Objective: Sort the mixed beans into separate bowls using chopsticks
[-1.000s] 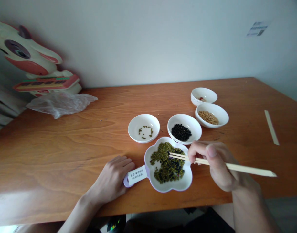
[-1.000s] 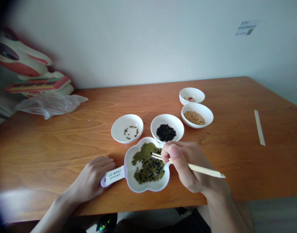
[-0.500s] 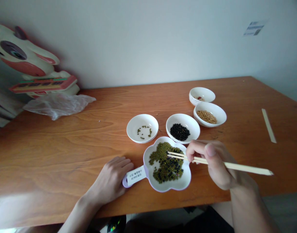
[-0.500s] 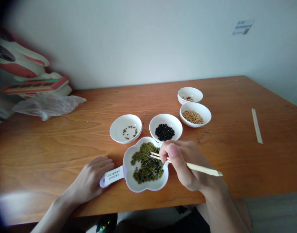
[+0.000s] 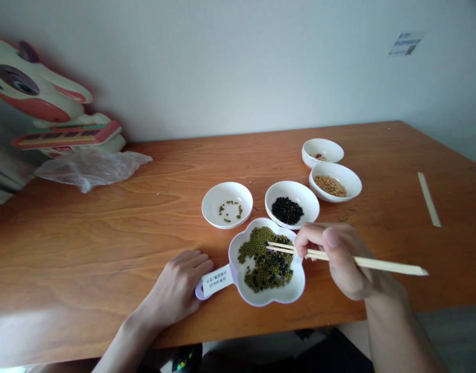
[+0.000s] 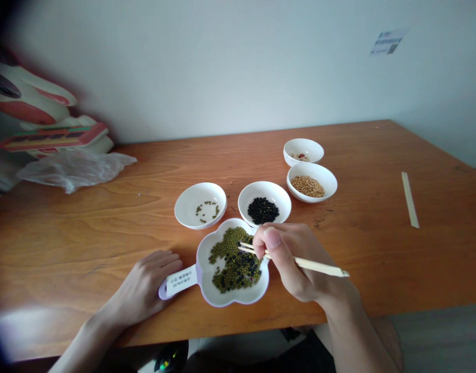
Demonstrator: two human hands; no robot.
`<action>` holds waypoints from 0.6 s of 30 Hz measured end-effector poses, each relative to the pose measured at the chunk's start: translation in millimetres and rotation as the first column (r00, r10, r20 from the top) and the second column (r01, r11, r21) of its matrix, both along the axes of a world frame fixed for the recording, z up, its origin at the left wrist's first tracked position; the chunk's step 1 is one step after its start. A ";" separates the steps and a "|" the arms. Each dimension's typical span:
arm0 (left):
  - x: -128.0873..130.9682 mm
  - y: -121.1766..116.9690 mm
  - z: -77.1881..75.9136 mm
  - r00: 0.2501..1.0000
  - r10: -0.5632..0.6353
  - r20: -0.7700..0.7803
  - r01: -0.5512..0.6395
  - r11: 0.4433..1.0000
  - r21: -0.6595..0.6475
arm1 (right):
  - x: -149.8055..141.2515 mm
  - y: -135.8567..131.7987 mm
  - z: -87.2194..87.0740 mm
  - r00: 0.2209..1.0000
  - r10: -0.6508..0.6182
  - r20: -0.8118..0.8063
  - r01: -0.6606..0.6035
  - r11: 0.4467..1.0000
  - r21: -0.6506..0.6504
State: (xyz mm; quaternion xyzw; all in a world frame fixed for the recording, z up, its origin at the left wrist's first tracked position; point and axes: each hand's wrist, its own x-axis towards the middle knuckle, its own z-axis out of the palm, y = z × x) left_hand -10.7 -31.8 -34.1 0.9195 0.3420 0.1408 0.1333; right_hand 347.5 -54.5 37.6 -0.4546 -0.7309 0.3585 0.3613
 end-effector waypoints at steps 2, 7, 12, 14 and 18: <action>0.0 -0.1 0.5 1.000 0.001 -0.001 -0.001 1.000 0.001 | 0.1 -0.5 -0.3 1.000 0.002 0.002 -0.002 1.000 0.004; -0.7 -0.5 -0.1 1.000 0.014 -0.007 -0.014 1.000 -0.015 | 0.9 -1.5 -1.8 1.000 -0.008 -0.023 0.008 1.000 0.018; -1.6 -0.9 -1.8 1.000 0.006 -0.018 -0.006 1.000 -0.002 | 4.8 -0.9 -2.2 1.000 0.001 -0.013 -0.001 1.000 0.016; -2.0 -0.8 -2.7 1.000 0.009 -0.019 -0.009 1.000 0.000 | 6.2 -0.9 -2.1 1.000 -0.005 -0.012 0.005 1.000 0.004; -3.0 -0.3 -4.5 1.000 0.009 -0.021 -0.009 1.000 -0.006 | 5.6 -1.3 -3.1 1.000 -0.011 0.000 0.011 1.000 0.003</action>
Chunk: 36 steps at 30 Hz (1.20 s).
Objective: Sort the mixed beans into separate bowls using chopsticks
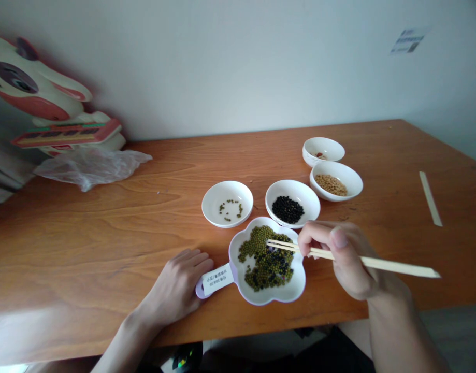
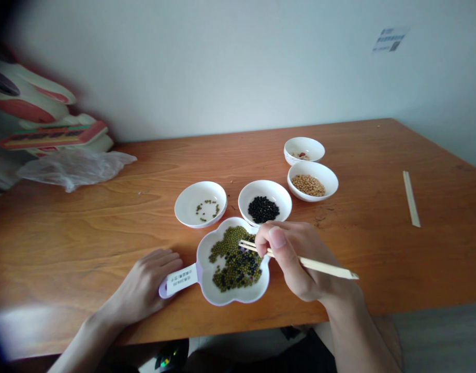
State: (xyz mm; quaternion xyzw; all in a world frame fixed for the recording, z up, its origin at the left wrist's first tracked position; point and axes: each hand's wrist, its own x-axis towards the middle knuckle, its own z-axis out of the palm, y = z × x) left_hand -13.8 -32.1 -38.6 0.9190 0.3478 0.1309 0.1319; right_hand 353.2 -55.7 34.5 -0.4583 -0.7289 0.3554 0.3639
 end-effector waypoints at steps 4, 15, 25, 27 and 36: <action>-0.6 -0.1 -0.2 1.000 0.002 0.004 -0.002 1.000 -0.005 | -0.4 -0.3 -2.0 1.000 0.004 0.000 -0.004 1.000 -0.022; -0.2 -0.2 -1.1 1.000 -0.007 0.003 0.007 1.000 -0.016 | 4.7 -2.7 2.3 0.999 0.009 0.046 -0.008 1.000 -0.030; 0.0 0.3 -0.5 1.000 -0.014 0.016 0.014 1.000 -0.007 | 1.8 -3.6 9.3 0.995 -0.034 0.098 0.032 0.999 0.016; -0.4 0.4 -1.2 1.000 -0.012 0.016 0.012 1.000 -0.007 | 1.7 -3.7 10.6 0.994 -0.040 0.099 0.038 0.999 0.028; -1.3 -0.2 -0.8 1.000 -0.009 0.011 0.009 1.000 -0.004 | 2.0 -3.7 8.3 0.997 -0.031 0.068 0.031 1.000 -0.006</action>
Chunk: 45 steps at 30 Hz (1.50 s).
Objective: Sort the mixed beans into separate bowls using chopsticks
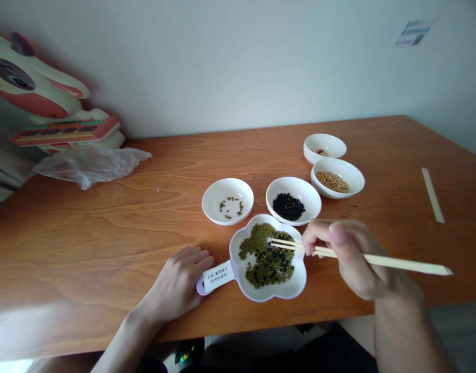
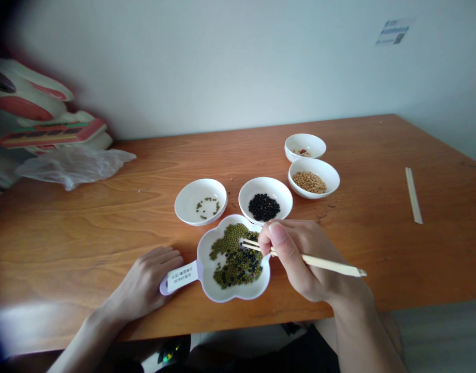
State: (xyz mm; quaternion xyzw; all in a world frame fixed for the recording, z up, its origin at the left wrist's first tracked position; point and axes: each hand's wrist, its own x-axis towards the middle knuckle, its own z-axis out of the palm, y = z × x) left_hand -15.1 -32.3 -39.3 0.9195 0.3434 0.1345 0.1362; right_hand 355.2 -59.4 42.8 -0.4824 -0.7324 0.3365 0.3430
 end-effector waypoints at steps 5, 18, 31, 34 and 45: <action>1.8 0.1 2.2 1.000 0.001 0.002 -0.001 1.000 0.000 | 6.1 -5.1 -1.6 0.996 -0.003 -0.095 0.007 0.999 0.042; 2.7 1.0 1.7 1.000 -0.011 0.006 0.011 1.000 -0.012 | 22.0 0.6 -4.5 0.889 -0.334 -0.312 0.401 0.898 0.180; -0.4 -0.7 -3.5 1.000 0.001 0.026 -0.001 1.000 0.012 | 8.3 0.8 1.9 0.999 -0.019 -0.034 0.022 0.995 0.099; 0.4 0.2 -2.6 1.000 0.007 0.014 -0.007 1.000 -0.003 | 5.9 2.6 -4.5 0.999 -0.014 -0.030 0.016 0.996 0.085; 1.4 -0.1 -0.2 1.000 0.001 0.022 -0.001 1.000 -0.002 | 5.7 9.5 -9.1 0.996 0.002 -0.088 0.007 0.996 0.092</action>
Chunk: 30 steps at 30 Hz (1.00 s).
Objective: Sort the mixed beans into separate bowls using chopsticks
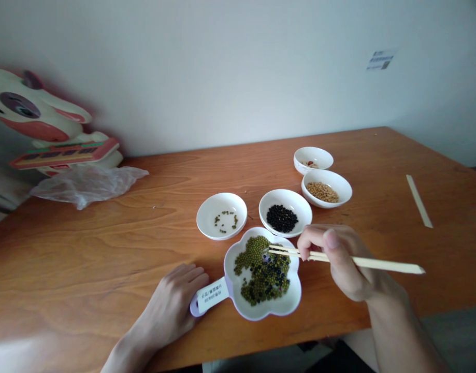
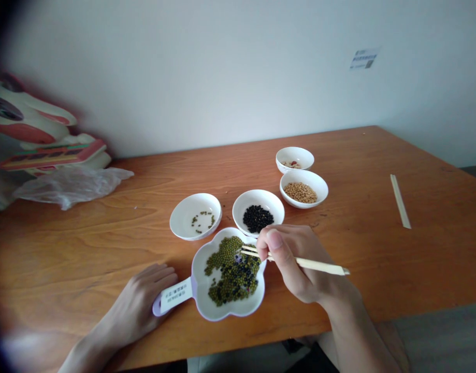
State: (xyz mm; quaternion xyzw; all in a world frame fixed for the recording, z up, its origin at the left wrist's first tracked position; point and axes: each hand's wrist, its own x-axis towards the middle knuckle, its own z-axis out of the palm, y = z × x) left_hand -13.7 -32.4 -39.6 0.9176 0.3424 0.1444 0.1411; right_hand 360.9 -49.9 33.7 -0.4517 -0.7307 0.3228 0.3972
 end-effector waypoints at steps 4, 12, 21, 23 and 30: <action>0.5 0.0 2.2 1.000 -0.008 -0.001 0.008 1.000 0.017 | 1.0 -1.1 -2.1 1.000 0.008 -0.012 -0.008 1.000 0.011; 0.5 1.1 0.0 1.000 -0.005 -0.002 0.005 0.999 0.035 | 12.9 -12.0 7.3 0.990 -0.067 -0.124 0.072 0.997 0.040; -0.4 0.6 1.1 1.000 0.002 -0.003 -0.002 1.000 0.003 | 2.2 -1.9 3.1 0.999 0.025 0.020 -0.024 0.999 -0.049; -0.4 0.7 1.6 1.000 -0.002 -0.004 0.002 1.000 -0.004 | 1.3 -1.6 1.9 0.999 0.022 0.031 -0.021 0.999 -0.044; -2.0 -0.5 0.3 1.000 0.004 -0.001 -0.004 1.000 -0.025 | 0.0 -3.9 -0.6 0.999 0.015 0.046 -0.013 0.999 -0.039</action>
